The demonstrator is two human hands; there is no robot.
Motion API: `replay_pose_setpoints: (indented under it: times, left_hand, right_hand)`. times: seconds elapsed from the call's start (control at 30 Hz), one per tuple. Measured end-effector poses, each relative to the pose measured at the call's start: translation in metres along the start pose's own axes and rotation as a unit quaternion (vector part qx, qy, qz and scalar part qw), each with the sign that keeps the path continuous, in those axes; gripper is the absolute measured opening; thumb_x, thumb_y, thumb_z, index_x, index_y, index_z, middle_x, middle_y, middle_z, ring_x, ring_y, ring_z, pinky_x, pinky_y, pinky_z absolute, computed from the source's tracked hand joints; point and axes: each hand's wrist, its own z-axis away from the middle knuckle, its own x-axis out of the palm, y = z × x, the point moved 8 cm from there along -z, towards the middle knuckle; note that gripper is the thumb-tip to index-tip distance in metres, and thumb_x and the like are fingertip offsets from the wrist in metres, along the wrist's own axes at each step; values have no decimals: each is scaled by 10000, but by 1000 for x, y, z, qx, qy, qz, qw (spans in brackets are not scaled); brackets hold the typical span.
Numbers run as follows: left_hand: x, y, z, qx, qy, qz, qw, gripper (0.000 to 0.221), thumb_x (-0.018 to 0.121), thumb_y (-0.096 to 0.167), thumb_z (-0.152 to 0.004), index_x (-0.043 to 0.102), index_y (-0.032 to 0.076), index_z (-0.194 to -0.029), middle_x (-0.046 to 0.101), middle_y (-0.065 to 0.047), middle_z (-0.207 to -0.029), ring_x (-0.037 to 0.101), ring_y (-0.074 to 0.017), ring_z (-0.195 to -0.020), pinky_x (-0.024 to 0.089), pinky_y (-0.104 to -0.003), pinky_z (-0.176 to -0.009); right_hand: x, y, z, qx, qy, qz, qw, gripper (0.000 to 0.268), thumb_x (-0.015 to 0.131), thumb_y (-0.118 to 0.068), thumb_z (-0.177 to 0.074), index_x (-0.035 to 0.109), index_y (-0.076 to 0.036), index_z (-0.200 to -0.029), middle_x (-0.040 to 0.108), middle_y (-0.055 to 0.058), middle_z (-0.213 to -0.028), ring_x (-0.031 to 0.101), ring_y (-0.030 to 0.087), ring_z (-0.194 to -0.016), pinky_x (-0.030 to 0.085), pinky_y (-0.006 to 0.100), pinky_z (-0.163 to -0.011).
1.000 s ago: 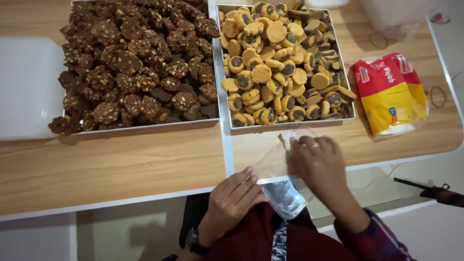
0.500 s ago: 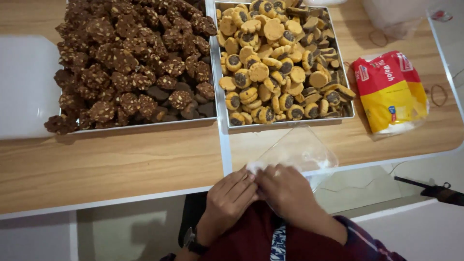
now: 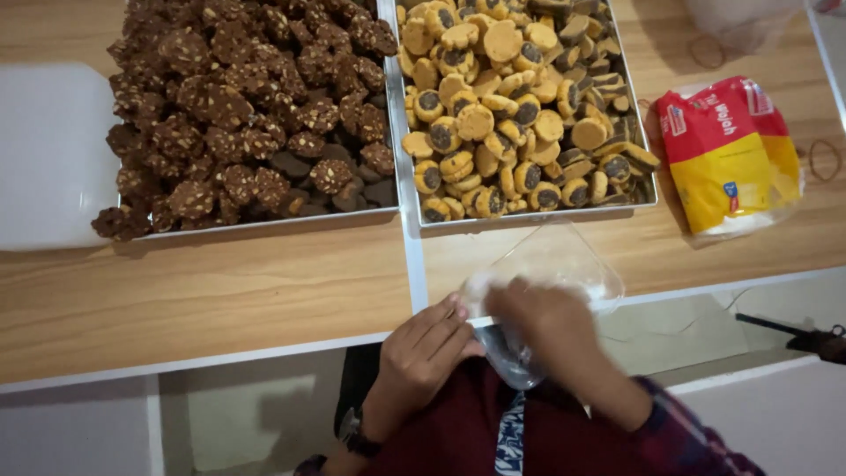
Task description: Cleaning a clear plastic container using a white cloth on a table next to trays of cookies.
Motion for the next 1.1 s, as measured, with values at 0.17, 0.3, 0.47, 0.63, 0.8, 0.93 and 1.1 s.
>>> replay_pose_setpoints:
  times: [0.17, 0.3, 0.47, 0.63, 0.8, 0.93, 1.1]
  left_hand:
    - [3, -3, 1, -16, 20, 2, 1000, 331, 858, 257, -879, 737, -18, -1018, 744, -156, -1105, 731, -336, -1117, 619, -413, -957]
    - [7, -6, 4, -23, 20, -1, 1000, 321, 874, 255, -873, 731, 14, -1030, 745, -139, -1113, 732, -342, -1118, 613, -417, -923]
    - [4, -3, 0, -5, 7, -6, 1000, 256, 834, 250, -911, 721, 25, -959, 754, -127, -1065, 736, -329, -1104, 621, -402, -895]
    - [3, -1, 1, -24, 27, -8, 999, 185, 838, 197, -907, 741, 42, -934, 767, -109, -1051, 742, -298, -1094, 630, -386, -866]
    - [4, -4, -3, -26, 2, -2, 1000, 126, 752, 159, -970, 753, 33, -967, 761, -111, -1090, 730, -314, -1104, 609, -403, -893]
    - [3, 0, -6, -18, 7, 3, 1000, 121, 768, 129, -960, 745, 12, -939, 752, -130, -1028, 727, -329, -1093, 621, -412, -862]
    - [-1, 0, -4, -23, 22, -3, 1000, 140, 850, 128, -911, 739, 41, -910, 757, -106, -1030, 736, -306, -1093, 627, -394, -862]
  right_hand:
    - [-30, 49, -7, 109, 162, 115, 974, 180, 649, -264, -1003, 601, -199, -842, 588, -6, -652, 538, 175, -453, 377, 360, -383]
    - [15, 0, 1, 51, -30, -51, 997, 147, 679, -355, -869, 612, -278, -975, 633, 25, -743, 652, 325, -582, 442, 514, -461]
    - [43, 102, 25, 266, -62, -22, 962, 193, 614, -466, -910, 635, -364, -1072, 733, 10, -771, 700, 296, -646, 511, 468, -553]
    - [31, 125, 28, 317, -41, -7, 948, 228, 595, -489, -949, 592, -273, -1020, 723, 32, -809, 708, 334, -698, 480, 478, -527]
    - [53, 17, 25, 121, -143, -49, 981, 262, 656, -398, -847, 603, -358, -1101, 699, 41, -782, 706, 345, -677, 494, 530, -523]
    - [46, 61, 33, 149, -51, -14, 987, 178, 610, -462, -944, 589, -286, -936, 677, 77, -659, 667, 342, -575, 464, 511, -499]
    - [30, 106, 35, 225, 59, 98, 968, 244, 580, -483, -1019, 647, -265, -1107, 675, 82, -661, 660, 381, -611, 476, 495, -491]
